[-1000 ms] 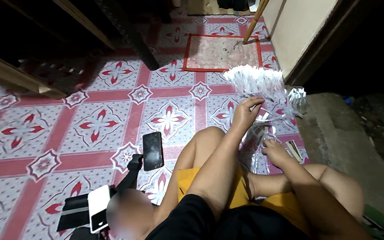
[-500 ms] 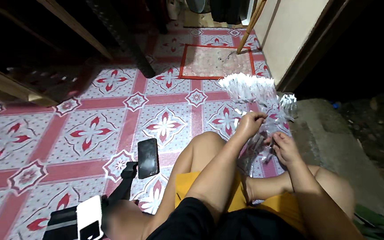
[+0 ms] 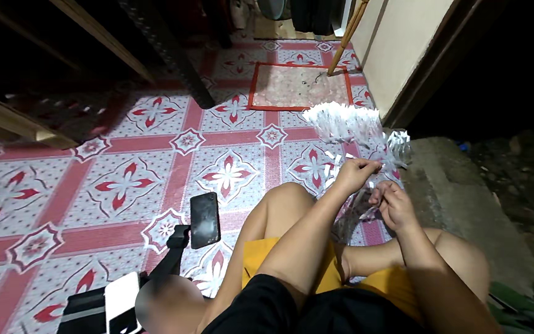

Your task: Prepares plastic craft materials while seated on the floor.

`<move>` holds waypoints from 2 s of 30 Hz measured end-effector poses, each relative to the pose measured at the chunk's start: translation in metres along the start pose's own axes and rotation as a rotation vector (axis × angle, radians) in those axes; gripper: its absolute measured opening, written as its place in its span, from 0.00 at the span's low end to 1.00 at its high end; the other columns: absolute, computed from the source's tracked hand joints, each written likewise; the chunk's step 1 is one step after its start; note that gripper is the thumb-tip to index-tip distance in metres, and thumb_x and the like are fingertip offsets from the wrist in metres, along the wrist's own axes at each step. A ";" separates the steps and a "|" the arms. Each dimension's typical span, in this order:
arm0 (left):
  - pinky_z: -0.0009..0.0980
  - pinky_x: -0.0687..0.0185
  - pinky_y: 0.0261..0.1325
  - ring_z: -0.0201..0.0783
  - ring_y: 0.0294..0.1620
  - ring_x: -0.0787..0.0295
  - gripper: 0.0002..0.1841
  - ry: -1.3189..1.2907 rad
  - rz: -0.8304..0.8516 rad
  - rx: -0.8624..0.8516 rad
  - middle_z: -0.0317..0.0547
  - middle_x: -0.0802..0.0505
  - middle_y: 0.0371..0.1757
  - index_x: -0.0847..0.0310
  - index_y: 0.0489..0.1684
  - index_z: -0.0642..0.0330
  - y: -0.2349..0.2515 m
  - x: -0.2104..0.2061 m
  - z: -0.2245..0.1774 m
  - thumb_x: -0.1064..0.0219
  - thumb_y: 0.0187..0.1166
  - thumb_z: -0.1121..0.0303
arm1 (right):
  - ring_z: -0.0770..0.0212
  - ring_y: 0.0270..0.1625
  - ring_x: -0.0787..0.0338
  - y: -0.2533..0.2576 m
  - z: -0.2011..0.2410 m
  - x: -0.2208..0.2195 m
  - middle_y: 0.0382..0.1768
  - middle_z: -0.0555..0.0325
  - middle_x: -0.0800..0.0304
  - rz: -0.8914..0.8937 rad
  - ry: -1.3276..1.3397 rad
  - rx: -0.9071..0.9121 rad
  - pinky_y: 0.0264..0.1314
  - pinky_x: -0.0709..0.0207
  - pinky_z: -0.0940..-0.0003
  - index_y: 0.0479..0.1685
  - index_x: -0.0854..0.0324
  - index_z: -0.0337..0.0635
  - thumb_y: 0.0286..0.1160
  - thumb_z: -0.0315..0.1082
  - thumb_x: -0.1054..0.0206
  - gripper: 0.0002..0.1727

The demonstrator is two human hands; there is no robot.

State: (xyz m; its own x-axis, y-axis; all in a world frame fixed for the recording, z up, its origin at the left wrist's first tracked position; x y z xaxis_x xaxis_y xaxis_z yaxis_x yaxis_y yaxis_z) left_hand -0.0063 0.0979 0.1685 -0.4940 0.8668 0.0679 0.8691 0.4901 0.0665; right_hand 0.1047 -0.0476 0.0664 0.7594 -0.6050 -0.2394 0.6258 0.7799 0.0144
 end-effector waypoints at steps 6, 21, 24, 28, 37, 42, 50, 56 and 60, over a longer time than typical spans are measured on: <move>0.43 0.13 0.62 0.37 0.51 0.06 0.25 -0.007 0.055 0.009 0.46 0.03 0.49 0.09 0.52 0.64 -0.002 -0.005 0.002 0.55 0.94 0.60 | 0.61 0.32 0.15 0.008 -0.026 0.028 0.31 0.56 0.17 -0.199 0.039 -0.020 0.43 0.13 0.59 0.50 0.21 0.39 0.88 0.36 0.42 0.09; 0.43 0.11 0.57 0.33 0.45 0.07 0.16 0.250 0.004 -0.030 0.39 0.04 0.44 0.06 0.48 0.55 0.000 -0.011 0.003 0.35 0.86 0.55 | 0.59 0.43 0.11 0.000 -0.012 0.025 0.42 0.54 0.11 -0.194 -0.272 0.117 0.48 0.13 0.61 0.57 0.17 0.40 0.81 0.37 0.30 0.14; 0.41 0.11 0.57 0.32 0.45 0.07 0.15 0.228 0.007 -0.051 0.40 0.04 0.44 0.06 0.49 0.56 -0.002 -0.010 -0.004 0.34 0.86 0.57 | 0.59 0.41 0.10 -0.002 -0.011 0.026 0.39 0.54 0.10 -0.244 -0.313 0.133 0.46 0.12 0.61 0.48 0.16 0.39 0.75 0.34 0.26 0.10; 0.36 0.09 0.57 0.29 0.44 0.06 0.11 0.192 0.046 -0.075 0.39 0.02 0.43 0.05 0.50 0.57 -0.006 -0.018 -0.013 0.27 0.80 0.61 | 0.59 0.40 0.11 0.002 -0.029 0.040 0.41 0.53 0.10 -0.290 -0.252 0.105 0.41 0.13 0.63 0.51 0.18 0.40 0.78 0.35 0.29 0.10; 0.36 0.08 0.56 0.33 0.44 0.04 0.25 -0.002 0.015 -0.129 0.44 0.02 0.47 0.23 0.77 0.62 -0.010 -0.023 -0.022 0.28 0.79 0.73 | 0.60 0.40 0.11 -0.001 -0.026 0.039 0.39 0.54 0.10 -0.304 -0.224 0.056 0.42 0.14 0.63 0.46 0.15 0.42 0.79 0.39 0.29 0.10; 0.37 0.07 0.54 0.35 0.40 0.04 0.31 -0.056 -0.002 -0.160 0.46 0.02 0.43 0.30 0.83 0.63 -0.010 -0.023 -0.025 0.28 0.78 0.75 | 0.60 0.41 0.12 -0.003 -0.020 0.039 0.39 0.55 0.11 -0.306 -0.243 0.085 0.44 0.14 0.62 0.45 0.15 0.42 0.78 0.39 0.27 0.10; 0.36 0.07 0.51 0.35 0.38 0.04 0.30 -0.069 0.000 -0.189 0.46 0.03 0.41 0.30 0.82 0.64 -0.009 -0.022 -0.024 0.27 0.78 0.74 | 0.59 0.41 0.11 -0.006 -0.014 0.030 0.39 0.54 0.10 -0.283 -0.229 0.101 0.47 0.13 0.61 0.44 0.15 0.41 0.78 0.38 0.28 0.10; 0.36 0.06 0.50 0.35 0.37 0.04 0.30 -0.089 0.010 -0.185 0.47 0.03 0.41 0.30 0.82 0.64 -0.010 -0.023 -0.024 0.28 0.79 0.74 | 0.60 0.43 0.12 -0.007 -0.014 0.031 0.41 0.56 0.11 -0.299 -0.281 0.123 0.46 0.13 0.62 0.45 0.13 0.44 0.75 0.40 0.25 0.10; 0.35 0.07 0.53 0.33 0.39 0.04 0.31 -0.002 0.012 -0.253 0.44 0.02 0.42 0.30 0.83 0.64 -0.011 -0.023 -0.027 0.28 0.78 0.74 | 0.57 0.52 0.12 -0.006 -0.007 0.036 0.57 0.55 0.14 -0.241 -0.217 0.177 0.50 0.12 0.59 0.68 0.22 0.50 0.76 0.41 0.26 0.22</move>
State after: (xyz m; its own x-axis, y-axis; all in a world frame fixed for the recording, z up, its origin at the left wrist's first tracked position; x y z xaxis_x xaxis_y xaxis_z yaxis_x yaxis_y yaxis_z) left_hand -0.0055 0.0704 0.1936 -0.4838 0.8725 0.0684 0.8409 0.4418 0.3125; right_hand 0.1271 -0.0724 0.0510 0.5944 -0.8029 -0.0454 0.7982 0.5822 0.1546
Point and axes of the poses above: each hand's wrist, its own y-axis towards the middle knuckle, its own x-axis out of the back of the hand, z = x × y, the point moved 9 cm from there along y, towards the middle knuckle
